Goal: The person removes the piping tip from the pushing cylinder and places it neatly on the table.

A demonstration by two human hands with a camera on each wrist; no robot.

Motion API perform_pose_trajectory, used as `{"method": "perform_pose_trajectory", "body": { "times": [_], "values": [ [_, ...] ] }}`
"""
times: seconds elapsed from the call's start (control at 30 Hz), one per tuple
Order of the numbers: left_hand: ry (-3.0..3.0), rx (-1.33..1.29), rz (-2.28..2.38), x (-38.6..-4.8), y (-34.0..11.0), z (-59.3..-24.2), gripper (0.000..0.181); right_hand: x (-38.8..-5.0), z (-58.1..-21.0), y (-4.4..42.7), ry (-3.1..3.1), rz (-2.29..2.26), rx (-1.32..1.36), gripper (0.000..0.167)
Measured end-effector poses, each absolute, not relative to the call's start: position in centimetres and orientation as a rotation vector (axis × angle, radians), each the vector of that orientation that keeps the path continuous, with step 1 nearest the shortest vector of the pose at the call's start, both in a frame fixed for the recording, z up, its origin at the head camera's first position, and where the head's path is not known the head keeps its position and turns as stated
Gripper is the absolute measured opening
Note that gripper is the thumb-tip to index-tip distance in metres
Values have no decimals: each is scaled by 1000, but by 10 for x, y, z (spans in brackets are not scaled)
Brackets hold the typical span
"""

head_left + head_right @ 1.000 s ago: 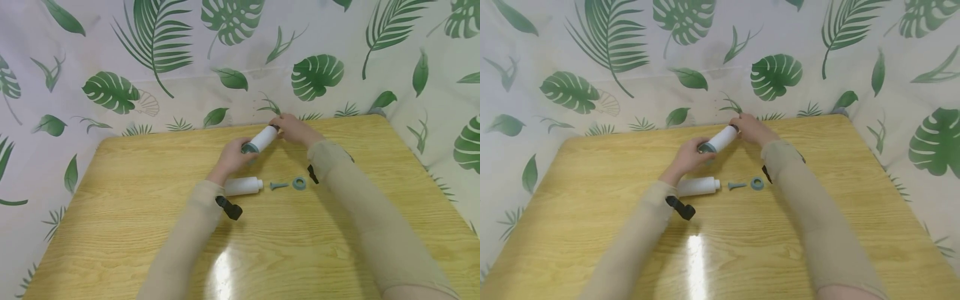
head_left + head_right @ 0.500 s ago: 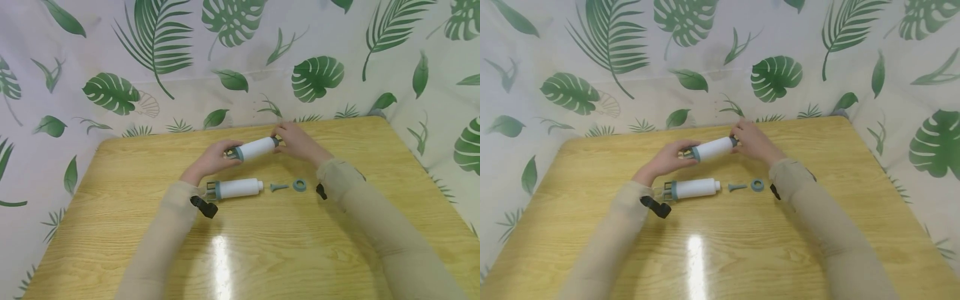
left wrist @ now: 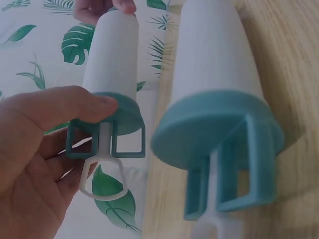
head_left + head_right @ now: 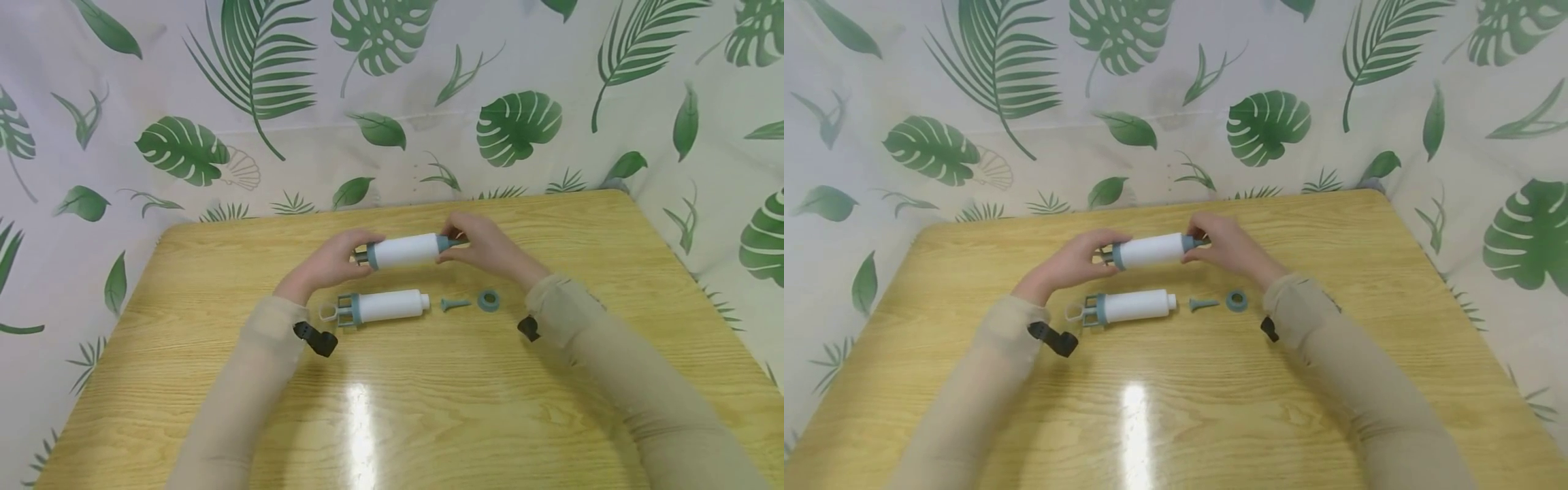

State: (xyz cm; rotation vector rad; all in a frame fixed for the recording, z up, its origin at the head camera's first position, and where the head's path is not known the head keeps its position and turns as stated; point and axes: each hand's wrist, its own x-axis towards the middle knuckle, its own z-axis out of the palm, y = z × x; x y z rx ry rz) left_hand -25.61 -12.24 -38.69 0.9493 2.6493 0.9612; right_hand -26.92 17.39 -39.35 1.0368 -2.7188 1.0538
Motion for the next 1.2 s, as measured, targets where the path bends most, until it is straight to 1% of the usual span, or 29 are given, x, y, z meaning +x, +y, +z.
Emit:
{"method": "perform_pose_trajectory", "body": {
  "times": [0.1, 0.27, 0.33, 0.6, 0.83, 1.07, 1.2],
  "values": [
    [2709, 903, 965, -252, -123, -390, 57, -266, -393, 170, -2671, 1089, 1062, 30],
    [2810, 786, 1024, -244, -127, -397, 65, -261, -393, 162, -2656, 1129, 1055, 28],
    [2844, 768, 1048, -242, -129, -399, 66, -259, -393, 160, -2655, 1165, 1036, 28],
    [2907, 736, 1084, -238, -131, -410, 62, -254, -396, 153, -2642, 1267, 968, 28],
    [2925, 693, 1104, -237, -131, -409, 56, -255, -400, 150, -2680, 1263, 905, 32],
    [2932, 741, 1079, -239, -133, -408, 48, -259, -403, 150, -2775, 1178, 934, 43],
    [2900, 794, 1075, -239, -134, -409, 45, -260, -404, 151, -2816, 1169, 920, 42]
  ]
}}
